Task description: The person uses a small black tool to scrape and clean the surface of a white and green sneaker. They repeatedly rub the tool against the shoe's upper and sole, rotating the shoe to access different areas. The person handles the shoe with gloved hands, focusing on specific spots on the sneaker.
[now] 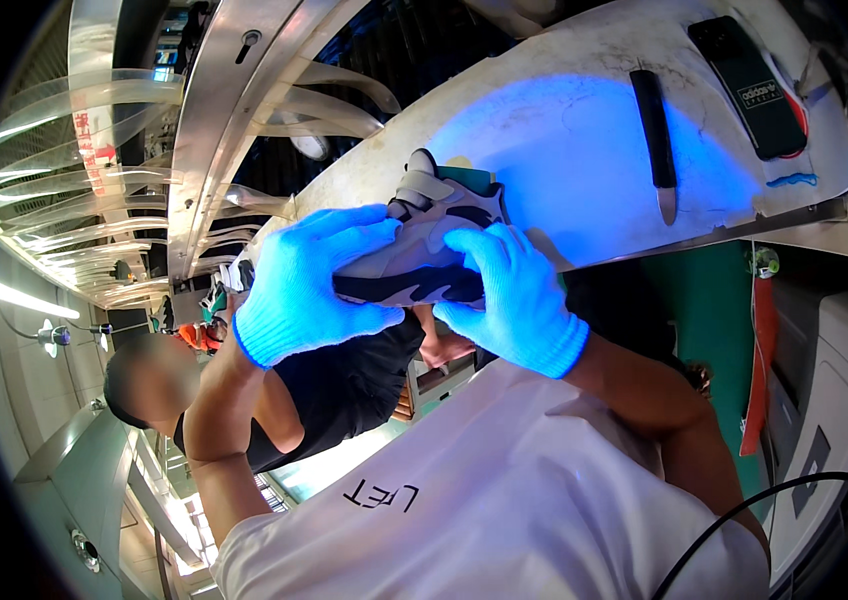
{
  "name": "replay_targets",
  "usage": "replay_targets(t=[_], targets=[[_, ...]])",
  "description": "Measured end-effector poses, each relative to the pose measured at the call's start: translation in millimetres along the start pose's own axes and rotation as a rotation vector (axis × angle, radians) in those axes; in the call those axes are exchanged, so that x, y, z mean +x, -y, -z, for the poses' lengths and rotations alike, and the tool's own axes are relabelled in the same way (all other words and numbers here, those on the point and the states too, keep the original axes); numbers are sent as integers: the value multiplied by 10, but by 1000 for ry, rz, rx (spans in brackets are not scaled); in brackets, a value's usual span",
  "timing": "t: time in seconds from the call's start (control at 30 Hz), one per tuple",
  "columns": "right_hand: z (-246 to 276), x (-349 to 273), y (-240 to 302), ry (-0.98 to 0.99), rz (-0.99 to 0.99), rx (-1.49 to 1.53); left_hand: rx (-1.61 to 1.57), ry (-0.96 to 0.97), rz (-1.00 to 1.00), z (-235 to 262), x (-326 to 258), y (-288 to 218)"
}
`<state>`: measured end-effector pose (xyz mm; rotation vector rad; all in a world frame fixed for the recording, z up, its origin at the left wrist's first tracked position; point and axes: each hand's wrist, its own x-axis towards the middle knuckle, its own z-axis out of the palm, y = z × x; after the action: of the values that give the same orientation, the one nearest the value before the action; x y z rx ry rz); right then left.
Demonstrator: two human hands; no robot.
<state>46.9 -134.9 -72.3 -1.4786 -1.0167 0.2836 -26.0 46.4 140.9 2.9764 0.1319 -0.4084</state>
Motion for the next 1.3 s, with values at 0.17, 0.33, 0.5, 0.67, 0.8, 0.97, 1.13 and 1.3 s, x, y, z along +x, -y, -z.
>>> replay_targets(t=[0.17, 0.33, 0.5, 0.67, 0.8, 0.97, 1.13, 1.3], targets=[[-6, 62, -86, -42, -30, 117, -25, 70, -93, 67, 99, 19], [54, 120, -52, -6, -100, 76, -3, 17, -189, 65, 201, 92], [60, 215, -87, 34, -67, 30, -27, -3, -206, 14, 189, 189], [16, 319, -73, 132, -82, 35, -500, -179, -29, -199, -95, 597], [-120, 330, -52, 134, -28, -44, -1130, -192, 646, -415, -55, 703], [-105, 323, -7, 182, -70, -56, -756, 503, 574, -129, 182, 714], [-91, 337, -36, 227, -60, -63, -519, 687, 604, -50, 463, 559], [-76, 350, -31, 217, -76, -53, -557, 649, 663, -130, 464, 525]])
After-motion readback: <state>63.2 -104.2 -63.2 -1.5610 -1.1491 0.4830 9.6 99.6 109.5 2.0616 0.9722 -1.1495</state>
